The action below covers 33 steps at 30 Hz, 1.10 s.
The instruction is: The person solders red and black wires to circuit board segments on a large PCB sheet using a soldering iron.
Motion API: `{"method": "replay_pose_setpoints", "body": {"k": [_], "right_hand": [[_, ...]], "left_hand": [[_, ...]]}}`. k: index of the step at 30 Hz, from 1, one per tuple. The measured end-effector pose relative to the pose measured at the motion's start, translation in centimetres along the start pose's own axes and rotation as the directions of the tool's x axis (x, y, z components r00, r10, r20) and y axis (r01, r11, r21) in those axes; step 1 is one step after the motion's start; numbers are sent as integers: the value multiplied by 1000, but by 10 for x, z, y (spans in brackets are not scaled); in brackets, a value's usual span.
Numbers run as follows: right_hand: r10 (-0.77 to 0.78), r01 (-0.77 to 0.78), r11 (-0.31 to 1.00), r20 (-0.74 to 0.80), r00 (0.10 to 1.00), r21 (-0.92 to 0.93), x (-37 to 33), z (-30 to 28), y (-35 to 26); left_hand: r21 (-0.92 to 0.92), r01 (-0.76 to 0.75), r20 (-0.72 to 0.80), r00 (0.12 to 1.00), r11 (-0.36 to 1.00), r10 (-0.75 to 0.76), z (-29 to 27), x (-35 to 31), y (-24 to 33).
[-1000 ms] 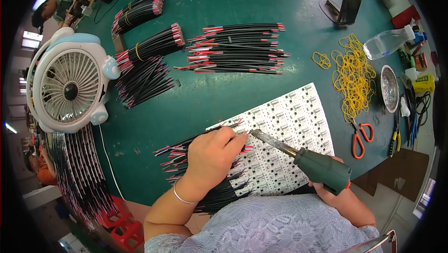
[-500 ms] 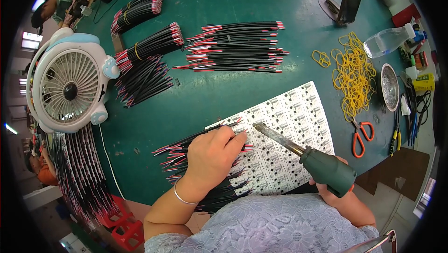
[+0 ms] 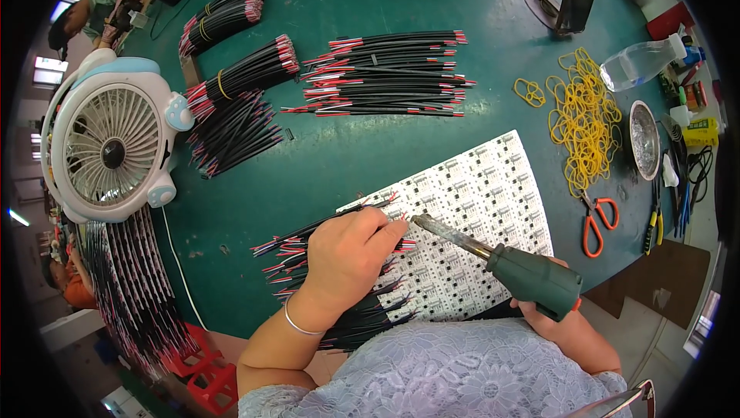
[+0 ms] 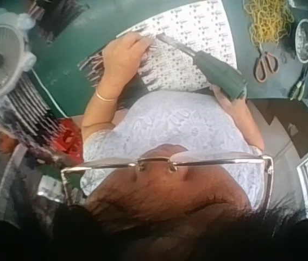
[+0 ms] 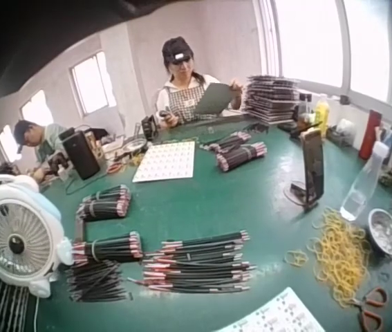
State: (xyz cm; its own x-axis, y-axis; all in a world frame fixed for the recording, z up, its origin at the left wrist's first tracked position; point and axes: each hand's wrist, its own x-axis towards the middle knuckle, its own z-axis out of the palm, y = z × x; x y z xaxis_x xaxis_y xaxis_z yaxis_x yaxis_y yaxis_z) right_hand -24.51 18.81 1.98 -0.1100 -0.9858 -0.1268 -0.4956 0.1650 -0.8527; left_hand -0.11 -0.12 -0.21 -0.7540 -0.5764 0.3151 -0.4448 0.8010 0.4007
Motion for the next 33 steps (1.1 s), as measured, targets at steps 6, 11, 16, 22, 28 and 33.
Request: {"method": "replay_pose_setpoints", "body": {"k": [6, 11, 16, 22, 28, 33], "right_hand": [[-172, 178, 983, 128, 977, -43, 4, -6, -2], [-159, 167, 985, 143, 977, -46, 2, -5, 1], [44, -50, 941, 25, 999, 335, -9, 3, 8], [259, -80, 676, -135, 956, 733, -11, 7, 1], [254, -7, 662, -215, 943, 749, -13, 5, 2], [26, 35, 904, -138, 990, 425, -25, 7, 20]], "left_hand": [[52, 14, 21, 1000, 999, -15, -1, 0, 3], [60, -5, 8, 1000, 998, 5, 0, 0, 3], [63, 8, 29, 1000, 998, -9, -2, 1, 7], [-24, 32, 56, 998, 999, -31, -12, -1, 9], [67, 3, 2, 1000, 998, -3, -56, -3, 46], [211, -21, 40, 999, 977, 13, -34, -6, 46]]}}
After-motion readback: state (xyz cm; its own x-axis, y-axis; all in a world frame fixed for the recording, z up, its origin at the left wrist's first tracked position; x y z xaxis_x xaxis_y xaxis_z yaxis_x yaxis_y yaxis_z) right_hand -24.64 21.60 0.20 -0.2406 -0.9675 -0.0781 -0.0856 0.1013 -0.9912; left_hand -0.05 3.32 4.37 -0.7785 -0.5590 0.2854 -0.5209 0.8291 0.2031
